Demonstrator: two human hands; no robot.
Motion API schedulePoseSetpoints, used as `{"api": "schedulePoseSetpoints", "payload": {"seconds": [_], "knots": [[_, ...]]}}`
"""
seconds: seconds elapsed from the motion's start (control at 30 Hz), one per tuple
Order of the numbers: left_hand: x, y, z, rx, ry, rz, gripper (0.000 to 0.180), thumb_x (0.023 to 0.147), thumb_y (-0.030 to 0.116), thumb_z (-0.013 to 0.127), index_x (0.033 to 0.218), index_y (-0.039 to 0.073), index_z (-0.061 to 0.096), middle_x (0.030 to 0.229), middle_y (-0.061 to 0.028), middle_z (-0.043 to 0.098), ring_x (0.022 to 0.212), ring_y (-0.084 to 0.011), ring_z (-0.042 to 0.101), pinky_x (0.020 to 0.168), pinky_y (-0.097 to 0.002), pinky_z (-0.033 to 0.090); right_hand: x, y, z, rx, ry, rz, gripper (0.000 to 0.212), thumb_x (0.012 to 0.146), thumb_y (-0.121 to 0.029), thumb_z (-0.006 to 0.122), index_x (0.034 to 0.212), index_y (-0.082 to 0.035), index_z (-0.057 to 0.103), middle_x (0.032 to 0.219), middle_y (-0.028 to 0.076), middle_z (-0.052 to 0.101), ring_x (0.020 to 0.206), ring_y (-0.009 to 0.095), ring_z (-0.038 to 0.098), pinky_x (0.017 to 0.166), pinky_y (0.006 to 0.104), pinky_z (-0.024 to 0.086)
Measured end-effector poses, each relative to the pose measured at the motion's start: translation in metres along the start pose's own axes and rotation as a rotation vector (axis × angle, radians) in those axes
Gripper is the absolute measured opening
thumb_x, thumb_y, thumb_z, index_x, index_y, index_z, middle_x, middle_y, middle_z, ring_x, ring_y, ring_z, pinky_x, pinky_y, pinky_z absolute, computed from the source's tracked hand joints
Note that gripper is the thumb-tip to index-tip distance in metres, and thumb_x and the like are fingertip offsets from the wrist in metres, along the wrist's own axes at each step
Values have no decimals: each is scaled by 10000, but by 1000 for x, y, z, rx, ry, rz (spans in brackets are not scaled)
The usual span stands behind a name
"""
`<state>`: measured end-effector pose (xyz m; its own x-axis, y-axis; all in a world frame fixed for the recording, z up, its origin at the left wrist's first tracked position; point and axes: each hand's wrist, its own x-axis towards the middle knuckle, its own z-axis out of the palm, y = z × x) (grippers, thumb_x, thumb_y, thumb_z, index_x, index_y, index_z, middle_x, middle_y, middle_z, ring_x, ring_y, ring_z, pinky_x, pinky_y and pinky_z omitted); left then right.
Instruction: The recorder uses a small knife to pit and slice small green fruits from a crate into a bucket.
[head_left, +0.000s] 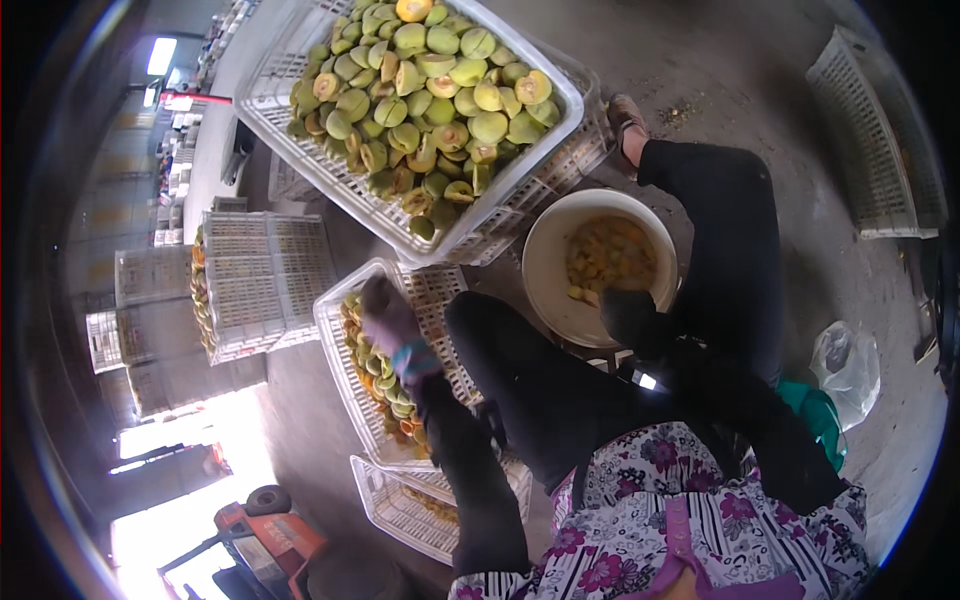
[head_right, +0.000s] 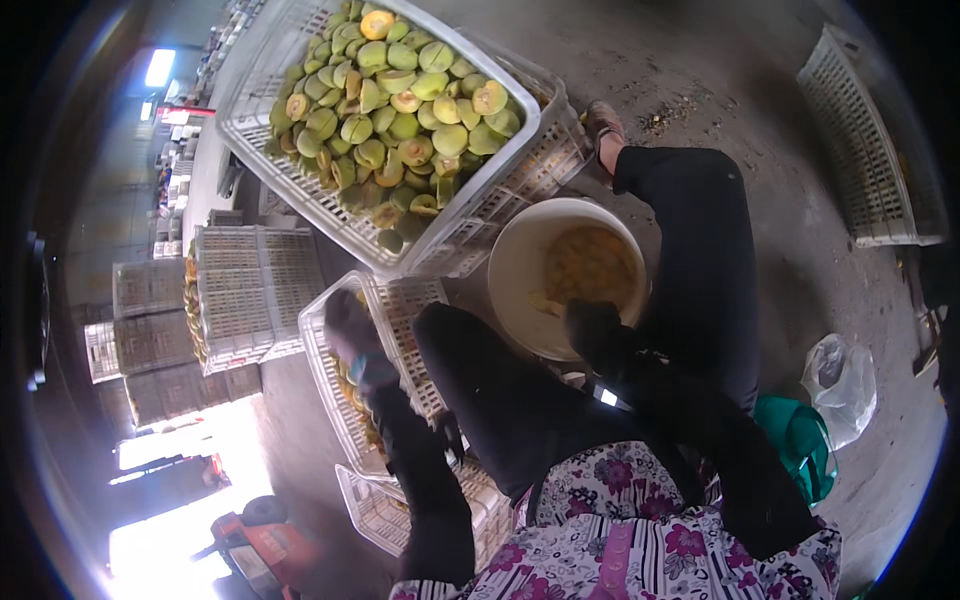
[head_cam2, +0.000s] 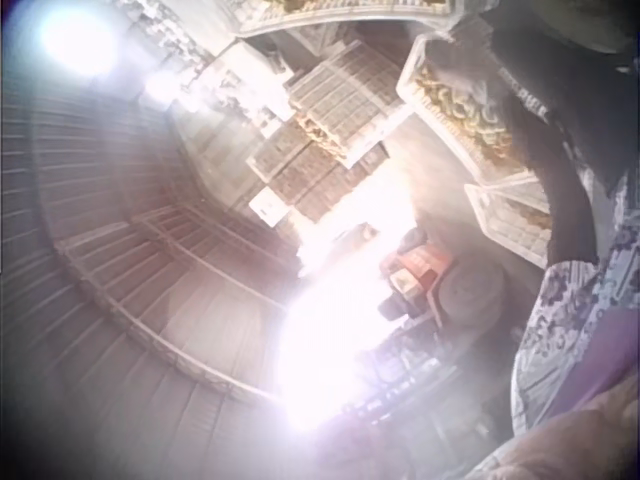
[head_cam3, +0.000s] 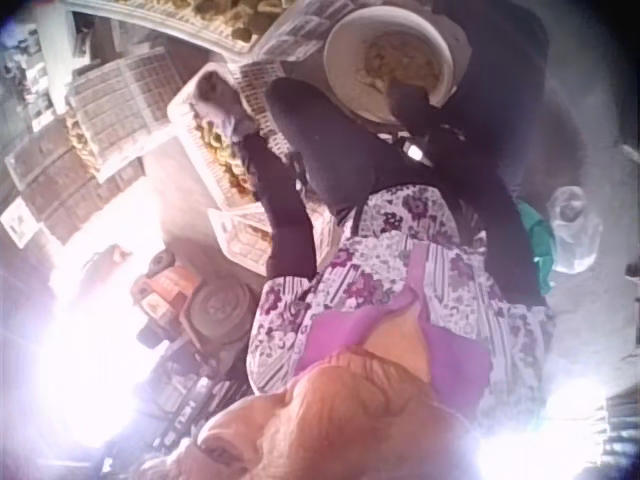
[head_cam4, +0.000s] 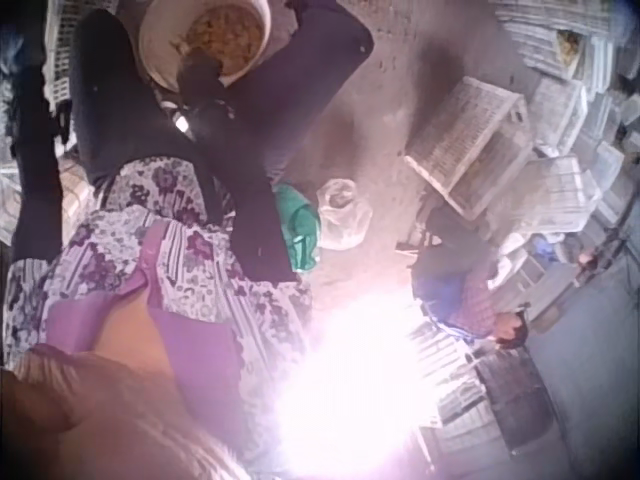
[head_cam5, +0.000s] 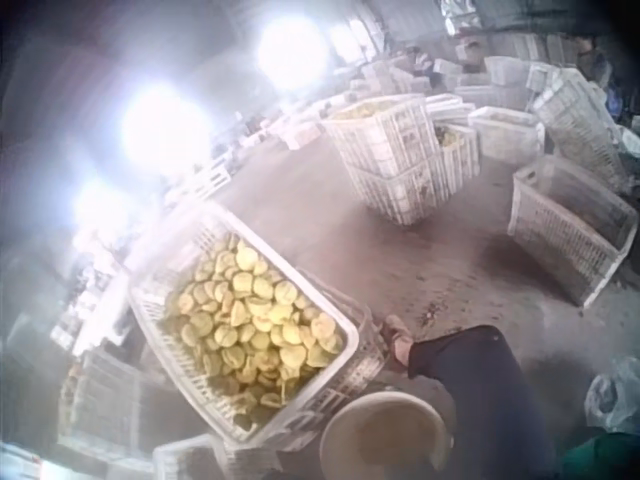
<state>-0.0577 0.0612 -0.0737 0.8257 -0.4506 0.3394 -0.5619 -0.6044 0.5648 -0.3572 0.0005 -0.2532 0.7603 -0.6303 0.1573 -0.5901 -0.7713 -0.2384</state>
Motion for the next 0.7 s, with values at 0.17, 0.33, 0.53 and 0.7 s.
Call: {"api": "schedulePoseSetpoints", "payload": {"seconds": [0.17,0.33,0.53,0.7], "knots": [[48,56,92,64,-326,358,219,828,289,501,929,145,632,797,-200,611,779,-380,587,668,-451,465,2,-1,-9,228,-72,24,107,705,-158,565,744,-64,531,582,83,510,479,250,543,417,392,426],[44,72,157,247,-432,354,208,672,228,564,681,32,632,736,-200,612,764,-357,594,701,-433,476,6,-2,-25,142,106,144,162,725,-165,574,831,-50,531,574,92,498,494,274,539,435,400,431],[16,69,98,-1196,-381,-491,235,797,239,602,993,110,612,861,-14,626,609,-136,542,477,-223,407,4,14,-32,238,-168,257,216,718,-197,596,861,-40,555,733,151,575,630,284,591,546,402,468],[-51,50,46,-1717,-676,-876,303,856,317,545,1090,123,541,889,-35,584,620,-139,503,478,-217,375,6,14,-3,-111,179,-50,253,746,-168,568,948,-17,547,757,157,576,643,295,582,563,417,467]]}}
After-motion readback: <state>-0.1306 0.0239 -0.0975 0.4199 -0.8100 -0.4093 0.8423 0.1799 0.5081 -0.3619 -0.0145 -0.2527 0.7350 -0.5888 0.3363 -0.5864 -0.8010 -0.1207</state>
